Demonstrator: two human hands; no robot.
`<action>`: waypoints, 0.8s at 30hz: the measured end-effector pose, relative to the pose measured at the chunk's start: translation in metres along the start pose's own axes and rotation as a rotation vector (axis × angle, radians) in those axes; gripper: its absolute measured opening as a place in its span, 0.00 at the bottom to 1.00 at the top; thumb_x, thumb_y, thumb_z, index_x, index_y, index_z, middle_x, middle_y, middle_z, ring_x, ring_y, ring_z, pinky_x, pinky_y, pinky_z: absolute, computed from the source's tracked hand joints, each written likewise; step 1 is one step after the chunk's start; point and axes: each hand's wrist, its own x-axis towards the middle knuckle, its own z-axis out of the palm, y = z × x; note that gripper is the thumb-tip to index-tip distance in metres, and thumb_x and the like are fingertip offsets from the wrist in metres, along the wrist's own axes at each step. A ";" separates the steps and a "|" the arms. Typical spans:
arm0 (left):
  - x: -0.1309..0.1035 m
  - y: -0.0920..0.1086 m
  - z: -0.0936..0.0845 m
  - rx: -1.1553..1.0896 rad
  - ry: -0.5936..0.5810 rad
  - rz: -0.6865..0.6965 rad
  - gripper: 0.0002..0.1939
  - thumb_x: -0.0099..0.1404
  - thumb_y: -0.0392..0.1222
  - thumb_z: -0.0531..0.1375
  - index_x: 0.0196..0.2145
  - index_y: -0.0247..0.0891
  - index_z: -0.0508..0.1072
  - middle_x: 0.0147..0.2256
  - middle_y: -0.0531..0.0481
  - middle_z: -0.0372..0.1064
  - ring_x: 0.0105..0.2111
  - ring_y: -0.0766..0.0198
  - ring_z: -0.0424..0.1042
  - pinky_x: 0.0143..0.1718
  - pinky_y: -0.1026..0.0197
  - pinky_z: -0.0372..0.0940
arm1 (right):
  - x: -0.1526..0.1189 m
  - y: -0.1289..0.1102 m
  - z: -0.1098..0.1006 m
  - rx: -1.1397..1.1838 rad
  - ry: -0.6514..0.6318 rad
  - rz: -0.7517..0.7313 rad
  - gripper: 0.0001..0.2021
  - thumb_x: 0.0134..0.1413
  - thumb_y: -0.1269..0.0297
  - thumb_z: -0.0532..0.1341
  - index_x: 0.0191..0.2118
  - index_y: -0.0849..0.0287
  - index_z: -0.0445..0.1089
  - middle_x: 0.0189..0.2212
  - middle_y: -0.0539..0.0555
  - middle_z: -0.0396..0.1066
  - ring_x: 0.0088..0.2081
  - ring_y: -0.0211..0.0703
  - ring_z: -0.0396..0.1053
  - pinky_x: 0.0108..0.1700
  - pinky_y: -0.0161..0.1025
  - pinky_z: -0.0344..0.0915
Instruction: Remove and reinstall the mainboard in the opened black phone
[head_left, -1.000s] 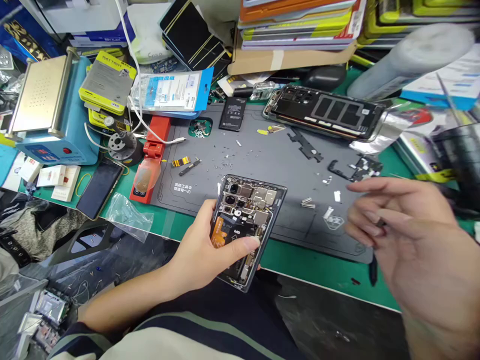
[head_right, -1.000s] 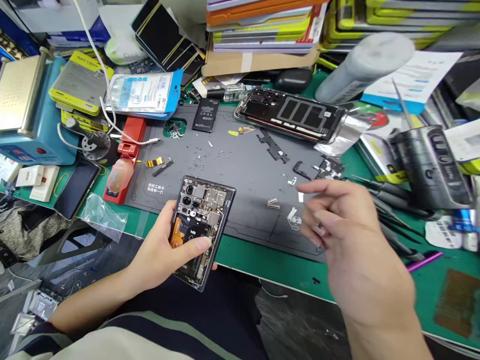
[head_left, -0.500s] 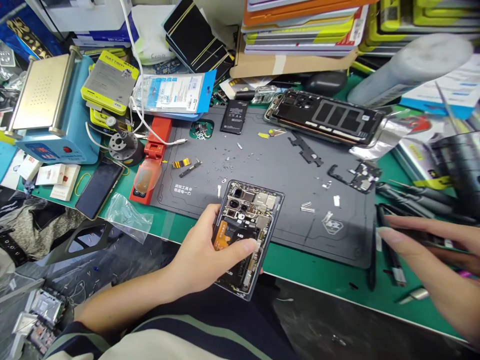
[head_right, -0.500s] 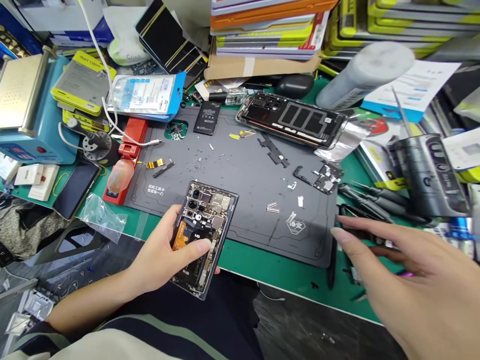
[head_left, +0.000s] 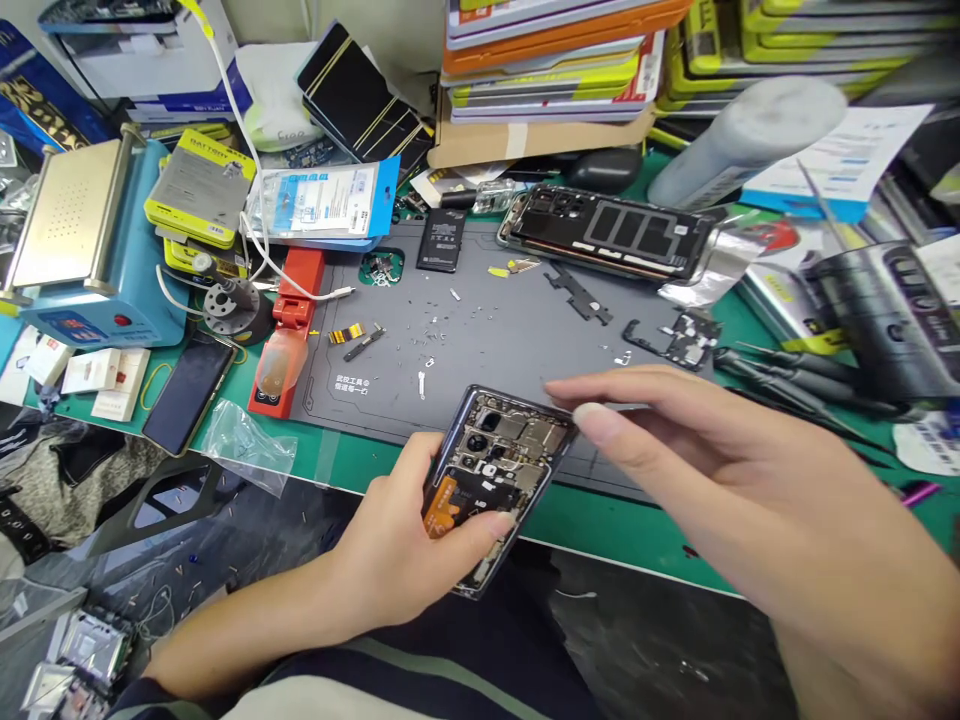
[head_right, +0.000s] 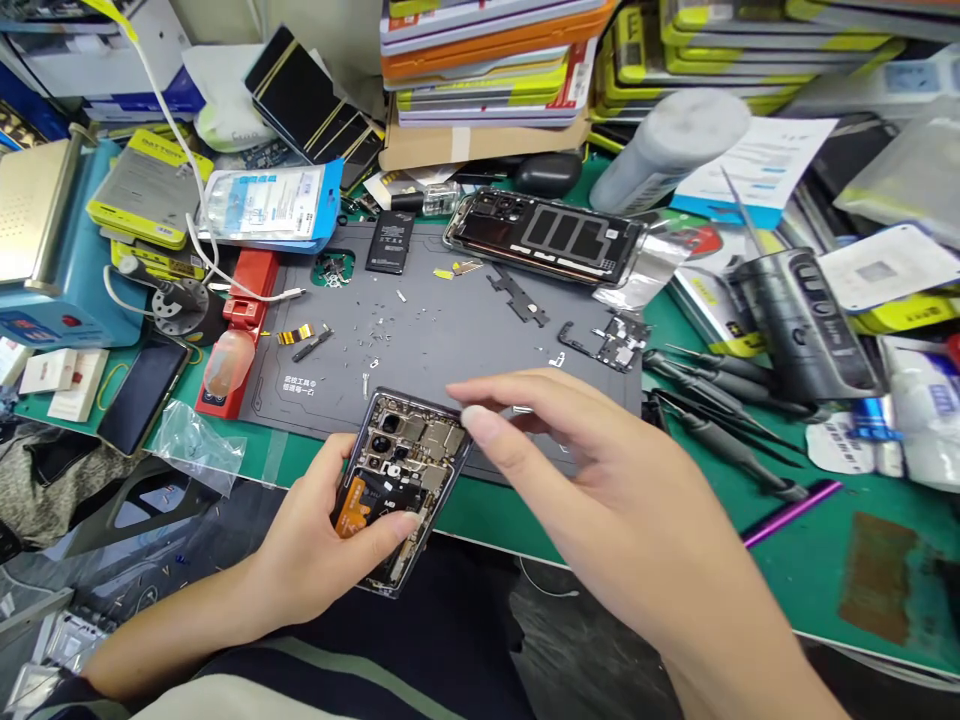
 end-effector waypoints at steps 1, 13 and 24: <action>-0.001 -0.001 0.000 0.016 0.000 0.007 0.24 0.67 0.52 0.72 0.55 0.46 0.70 0.43 0.52 0.81 0.39 0.57 0.80 0.41 0.57 0.69 | 0.000 -0.002 0.001 0.004 -0.002 -0.003 0.23 0.53 0.35 0.71 0.43 0.47 0.82 0.44 0.57 0.80 0.48 0.62 0.78 0.47 0.56 0.79; -0.002 0.000 -0.003 0.028 -0.029 0.016 0.24 0.68 0.54 0.71 0.56 0.47 0.69 0.42 0.53 0.80 0.37 0.58 0.78 0.43 0.56 0.68 | 0.010 -0.031 0.018 0.120 -0.250 -0.049 0.22 0.59 0.35 0.68 0.43 0.48 0.80 0.40 0.53 0.81 0.38 0.51 0.80 0.40 0.48 0.79; 0.001 0.006 -0.004 -0.028 -0.031 0.011 0.22 0.68 0.52 0.71 0.53 0.45 0.69 0.39 0.54 0.79 0.35 0.61 0.78 0.37 0.60 0.67 | 0.022 -0.036 0.023 0.178 -0.337 -0.116 0.16 0.64 0.41 0.67 0.42 0.48 0.78 0.38 0.52 0.79 0.38 0.48 0.78 0.36 0.42 0.78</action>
